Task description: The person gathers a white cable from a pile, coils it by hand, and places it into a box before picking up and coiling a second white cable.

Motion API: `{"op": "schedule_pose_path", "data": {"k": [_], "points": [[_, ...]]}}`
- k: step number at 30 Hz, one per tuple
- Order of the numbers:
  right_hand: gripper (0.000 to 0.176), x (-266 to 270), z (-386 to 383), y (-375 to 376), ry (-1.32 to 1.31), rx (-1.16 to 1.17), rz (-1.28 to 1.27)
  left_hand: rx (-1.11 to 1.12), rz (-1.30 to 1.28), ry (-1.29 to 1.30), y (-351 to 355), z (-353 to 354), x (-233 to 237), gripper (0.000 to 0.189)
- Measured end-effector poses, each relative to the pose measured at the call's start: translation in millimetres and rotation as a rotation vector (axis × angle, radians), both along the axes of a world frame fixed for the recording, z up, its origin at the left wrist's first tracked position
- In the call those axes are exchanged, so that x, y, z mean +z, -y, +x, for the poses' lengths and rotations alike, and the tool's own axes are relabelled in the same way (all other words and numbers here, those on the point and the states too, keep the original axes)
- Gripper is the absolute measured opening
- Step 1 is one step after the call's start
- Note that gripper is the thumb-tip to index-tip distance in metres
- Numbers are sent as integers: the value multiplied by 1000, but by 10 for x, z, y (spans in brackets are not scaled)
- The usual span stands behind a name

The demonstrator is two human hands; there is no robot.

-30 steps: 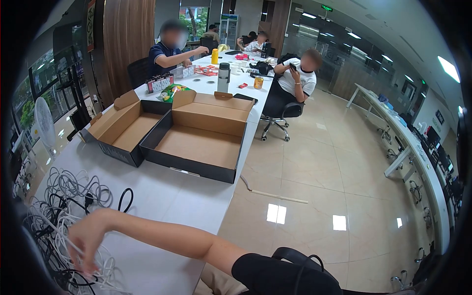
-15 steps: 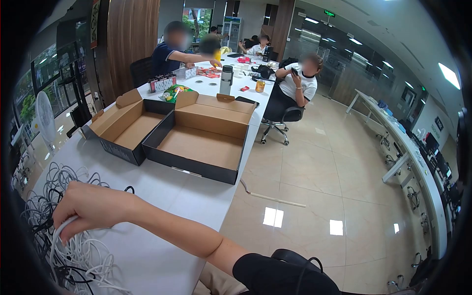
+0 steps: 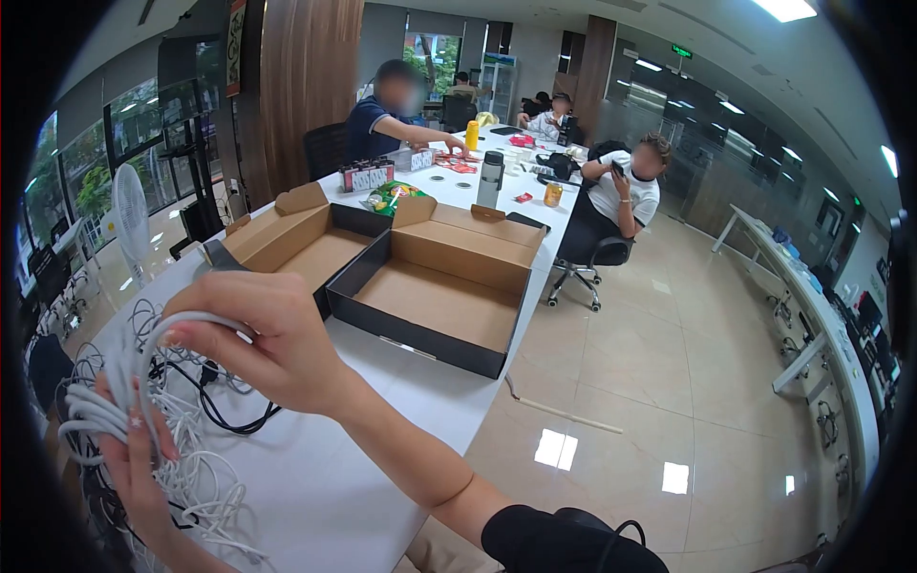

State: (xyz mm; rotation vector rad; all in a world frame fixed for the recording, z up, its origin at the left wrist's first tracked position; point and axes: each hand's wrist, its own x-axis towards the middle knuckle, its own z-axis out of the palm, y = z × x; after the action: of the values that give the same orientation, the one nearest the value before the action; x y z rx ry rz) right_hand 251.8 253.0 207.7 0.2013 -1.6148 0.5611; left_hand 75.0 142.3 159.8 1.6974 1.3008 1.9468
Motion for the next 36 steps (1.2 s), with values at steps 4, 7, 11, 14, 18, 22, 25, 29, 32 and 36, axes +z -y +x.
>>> {"op": "schedule_pose_path", "data": {"k": [4, 7, 11, 14, 18, 22, 25, 29, 32, 36], "points": [[9, -12, -22, 16, -42, -20, -27, -367, -52, 63, -61, 38, 22, 44], [11, -50, -45, 7, -44, -36, -101, -315, -144, 11, -63, 84, -34, 53], [14, -70, -108, 16, 9, 140, -267, -488, -281, 92, 10, 167, 17, 59], [17, -137, -222, -31, 90, 320, -366, -747, -160, 71, -7, 129, 12, 57], [26, -218, -540, -74, 21, 394, -170, -1166, 70, 194, -15, -70, -67, 50], [19, -419, -838, -4, 211, 714, -368, -1477, 181, 252, -38, -189, 83, 38], [27, -425, -855, 118, 278, 983, -556, -1422, 340, 446, -24, -307, -48, 31], [40, -342, -745, 191, 299, 935, -547, -1321, 327, 373, -66, -269, 13, 31], [43, -286, -658, 206, 230, 919, -489, -1177, 284, 271, -136, -260, 25, 35], [48, -251, -577, 267, 166, 754, -382, -1028, 367, 512, -142, -204, -30, 40]]}}
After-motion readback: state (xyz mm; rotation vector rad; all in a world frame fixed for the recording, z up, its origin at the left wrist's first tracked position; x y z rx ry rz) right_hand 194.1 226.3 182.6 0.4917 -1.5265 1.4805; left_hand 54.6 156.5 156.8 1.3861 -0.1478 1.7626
